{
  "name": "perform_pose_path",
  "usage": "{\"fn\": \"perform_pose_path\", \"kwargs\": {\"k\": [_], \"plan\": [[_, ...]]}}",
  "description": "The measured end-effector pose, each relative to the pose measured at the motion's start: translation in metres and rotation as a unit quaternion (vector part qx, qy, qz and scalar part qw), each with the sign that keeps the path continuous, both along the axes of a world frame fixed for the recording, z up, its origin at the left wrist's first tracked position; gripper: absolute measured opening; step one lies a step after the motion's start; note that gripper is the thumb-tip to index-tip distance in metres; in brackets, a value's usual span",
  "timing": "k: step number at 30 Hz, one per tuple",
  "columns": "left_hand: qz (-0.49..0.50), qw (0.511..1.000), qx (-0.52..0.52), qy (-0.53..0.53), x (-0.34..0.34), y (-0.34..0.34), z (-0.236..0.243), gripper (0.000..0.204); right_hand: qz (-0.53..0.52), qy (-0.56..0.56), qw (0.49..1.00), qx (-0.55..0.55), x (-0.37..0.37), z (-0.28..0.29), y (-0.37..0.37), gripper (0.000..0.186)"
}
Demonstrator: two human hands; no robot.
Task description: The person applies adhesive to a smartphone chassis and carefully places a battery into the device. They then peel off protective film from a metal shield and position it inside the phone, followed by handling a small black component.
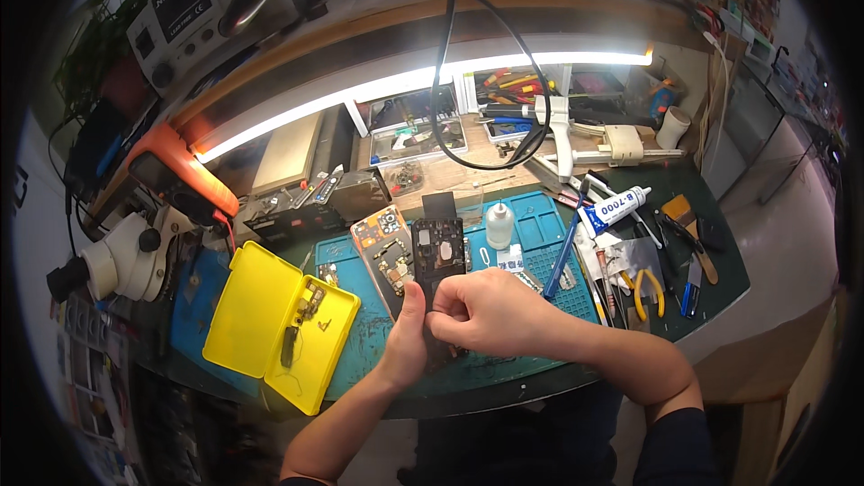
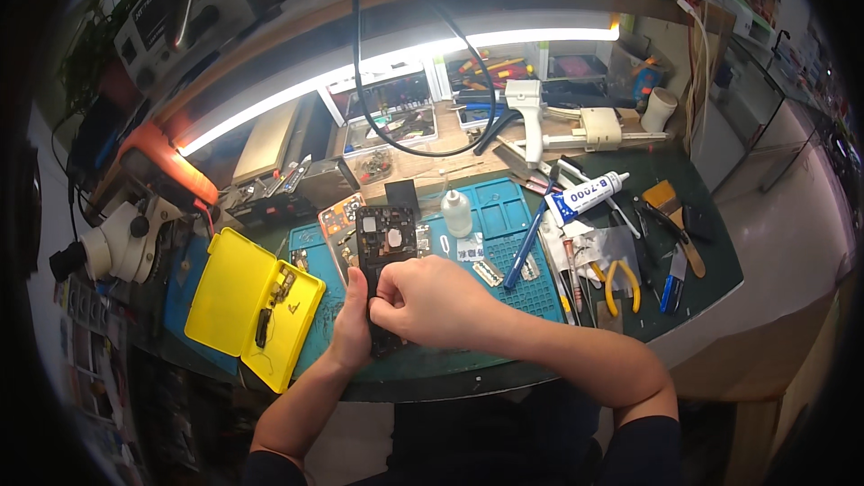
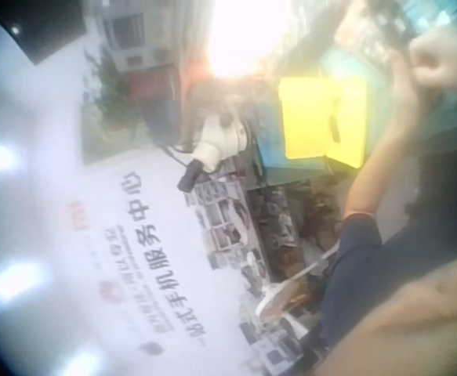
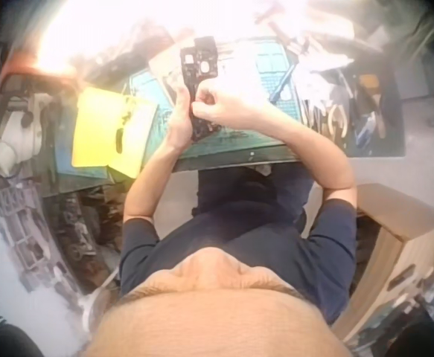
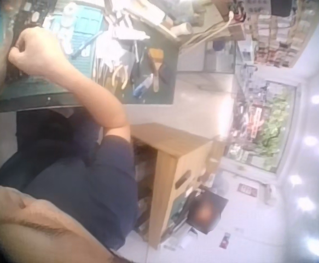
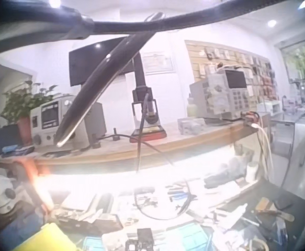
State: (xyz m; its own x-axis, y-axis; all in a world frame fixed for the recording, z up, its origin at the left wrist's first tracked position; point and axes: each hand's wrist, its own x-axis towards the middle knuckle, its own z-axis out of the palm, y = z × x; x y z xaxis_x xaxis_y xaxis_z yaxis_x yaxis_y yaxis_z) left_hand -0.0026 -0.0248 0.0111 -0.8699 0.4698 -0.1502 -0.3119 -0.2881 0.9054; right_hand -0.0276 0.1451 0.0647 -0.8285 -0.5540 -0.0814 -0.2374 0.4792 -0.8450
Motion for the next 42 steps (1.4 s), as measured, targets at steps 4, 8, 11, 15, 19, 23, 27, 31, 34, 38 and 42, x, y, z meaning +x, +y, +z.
{"fn": "perform_pose_path", "kwargs": {"k": [4,8,11,15,19,23,27,31,34,38,42], "plan": [[0.045,0.997,-0.070,0.005,0.003,0.004,0.003,0.086,0.031,0.089,0.995,0.030,0.000,-0.009,-0.002,0.026],[0.033,0.997,-0.070,0.005,0.005,0.000,0.003,0.085,0.006,0.030,0.998,-0.047,0.002,-0.005,-0.001,0.023],[0.047,0.997,-0.060,0.017,0.004,0.006,0.005,0.083,-0.021,0.064,0.994,-0.086,0.006,-0.015,-0.002,0.022],[0.031,0.998,-0.048,0.037,0.000,0.006,0.006,0.080,-0.043,0.136,0.986,-0.089,0.010,-0.017,-0.002,0.023],[0.041,0.998,-0.033,0.045,0.000,0.005,0.002,0.077,-0.030,0.136,0.986,-0.095,0.011,-0.012,0.000,0.024],[0.026,0.999,0.014,0.042,0.001,0.005,0.002,0.077,0.025,0.078,0.996,-0.036,0.005,-0.007,0.008,0.036],[0.030,0.999,-0.011,0.028,0.002,0.006,0.007,0.079,0.063,0.019,0.996,0.053,-0.003,0.008,0.011,0.049],[0.037,0.998,-0.043,0.007,0.002,0.004,0.000,0.082,0.076,0.006,0.995,0.071,-0.004,0.009,0.010,0.048],[0.011,0.998,-0.066,0.003,0.001,-0.002,-0.009,0.087,0.117,-0.020,0.993,-0.026,-0.008,-0.001,0.012,0.044],[0.009,0.996,-0.083,-0.038,0.002,0.001,-0.002,0.092,0.105,-0.048,0.992,-0.056,-0.008,-0.006,0.013,0.036],[0.045,0.996,-0.073,-0.022,0.001,0.005,-0.002,0.087,0.043,0.027,0.996,-0.075,0.000,-0.017,0.007,0.027]]}}
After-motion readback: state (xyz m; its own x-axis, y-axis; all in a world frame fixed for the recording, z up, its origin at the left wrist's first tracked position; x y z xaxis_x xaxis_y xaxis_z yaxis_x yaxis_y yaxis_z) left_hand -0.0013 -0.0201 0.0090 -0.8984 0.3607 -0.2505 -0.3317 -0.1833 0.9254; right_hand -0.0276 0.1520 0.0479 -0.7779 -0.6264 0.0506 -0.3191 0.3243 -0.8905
